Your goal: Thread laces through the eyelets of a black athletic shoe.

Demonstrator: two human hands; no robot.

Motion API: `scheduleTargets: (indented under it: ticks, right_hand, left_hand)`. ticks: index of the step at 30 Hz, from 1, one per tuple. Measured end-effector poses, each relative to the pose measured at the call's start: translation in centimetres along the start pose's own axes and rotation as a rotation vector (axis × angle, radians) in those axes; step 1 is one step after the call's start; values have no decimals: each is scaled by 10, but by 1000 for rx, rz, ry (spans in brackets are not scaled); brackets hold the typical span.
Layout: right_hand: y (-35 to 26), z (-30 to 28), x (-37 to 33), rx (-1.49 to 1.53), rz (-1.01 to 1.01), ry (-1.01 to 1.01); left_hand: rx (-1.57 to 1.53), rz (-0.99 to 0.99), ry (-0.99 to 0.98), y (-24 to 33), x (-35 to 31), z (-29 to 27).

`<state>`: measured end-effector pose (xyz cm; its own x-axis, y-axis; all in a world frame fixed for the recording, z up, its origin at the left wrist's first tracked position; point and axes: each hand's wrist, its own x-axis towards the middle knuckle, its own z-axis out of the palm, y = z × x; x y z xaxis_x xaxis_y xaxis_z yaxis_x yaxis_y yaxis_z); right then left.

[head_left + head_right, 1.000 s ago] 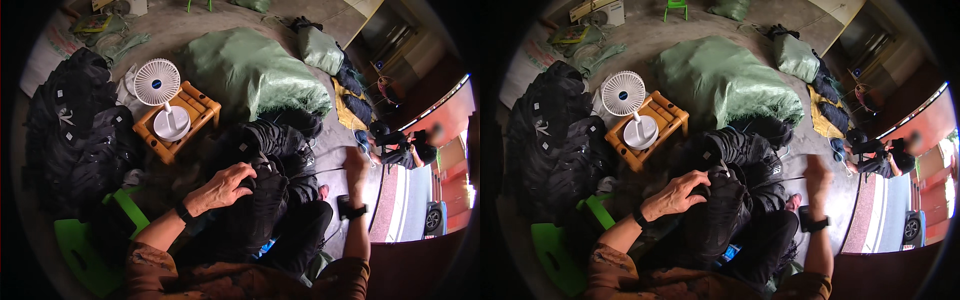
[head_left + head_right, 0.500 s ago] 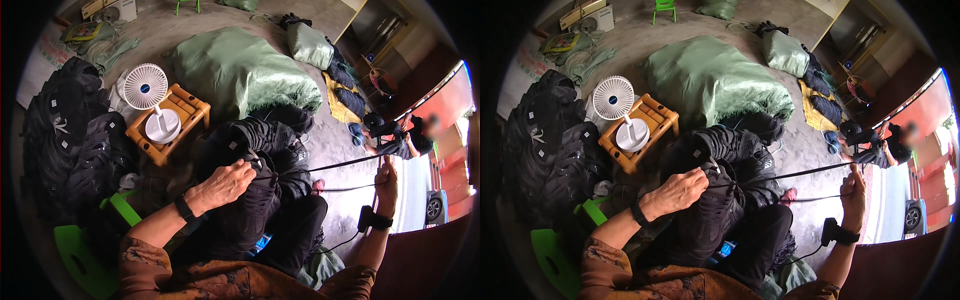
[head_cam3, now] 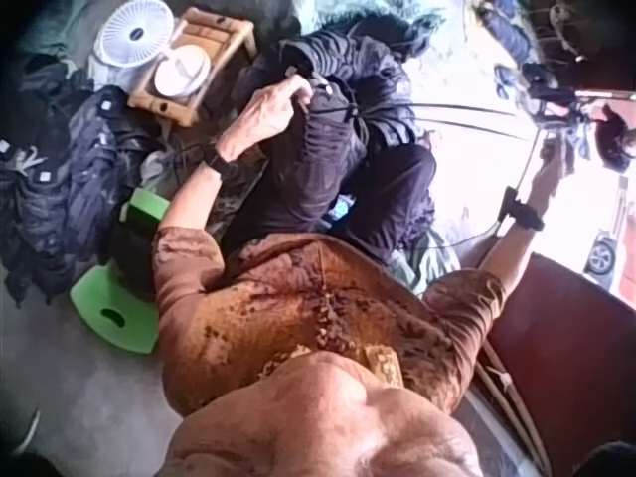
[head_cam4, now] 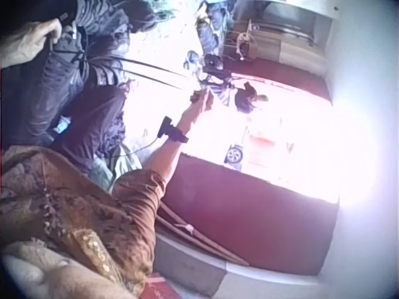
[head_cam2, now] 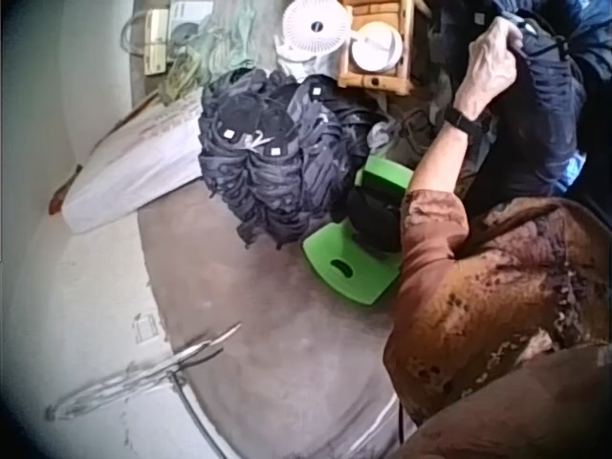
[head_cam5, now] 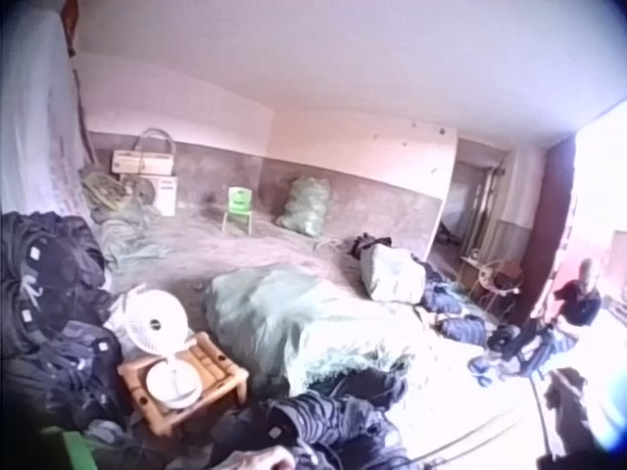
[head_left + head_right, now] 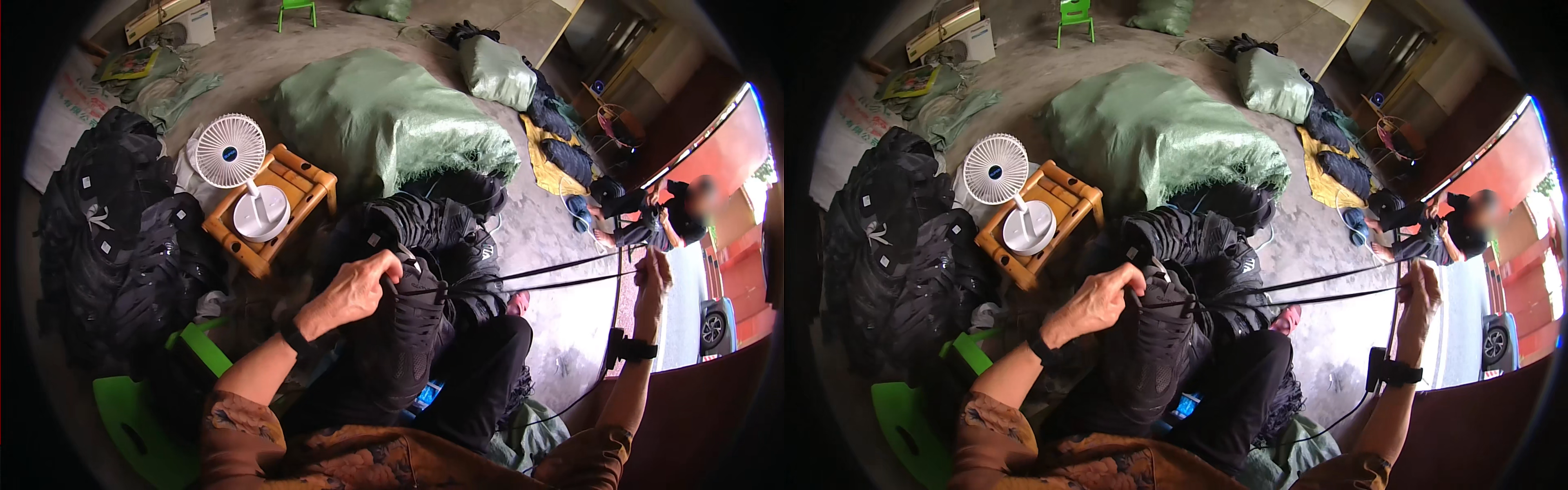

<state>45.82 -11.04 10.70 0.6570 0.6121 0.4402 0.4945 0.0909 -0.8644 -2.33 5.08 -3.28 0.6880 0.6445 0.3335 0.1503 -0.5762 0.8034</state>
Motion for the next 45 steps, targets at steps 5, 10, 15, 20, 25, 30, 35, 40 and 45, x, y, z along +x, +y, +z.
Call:
scheduleTargets:
  ticks: [5, 10, 15, 20, 25, 30, 35, 40, 45]
  right_hand:
    - [-95, 22, -2, 425, -110, -135]
    - [-167, 66, -48, 942, -144, -600]
    - [-106, 37, -52, 1044, -56, -608]
    - [19, -2, -62, 1487, 568, -294]
    - [117, 10, -91, 1373, 759, -52]
    - [119, 75, -102, 892, 699, -56]
    - [13, 186, -136, 248, 400, -505]
    - [-32, 252, -152, -60, 73, -899]
    - [-39, 284, -145, -196, -2, -1171]
  left_hand:
    - [202, 35, -33, 14, 31, 5]
    - [-117, 44, -413, 35, 53, 23]
    - [-666, -198, -163, 50, 40, 6]
    - [-1558, -105, 408, -13, 15, -75]
    - [-1384, -189, 812, -68, -36, -141]
    - [-963, -379, 913, -75, -47, -131]
    - [-267, -445, 422, -35, -23, -49]
    - [-181, -264, 252, -26, -22, 15]
    - [-132, -156, 356, -20, -32, 24]
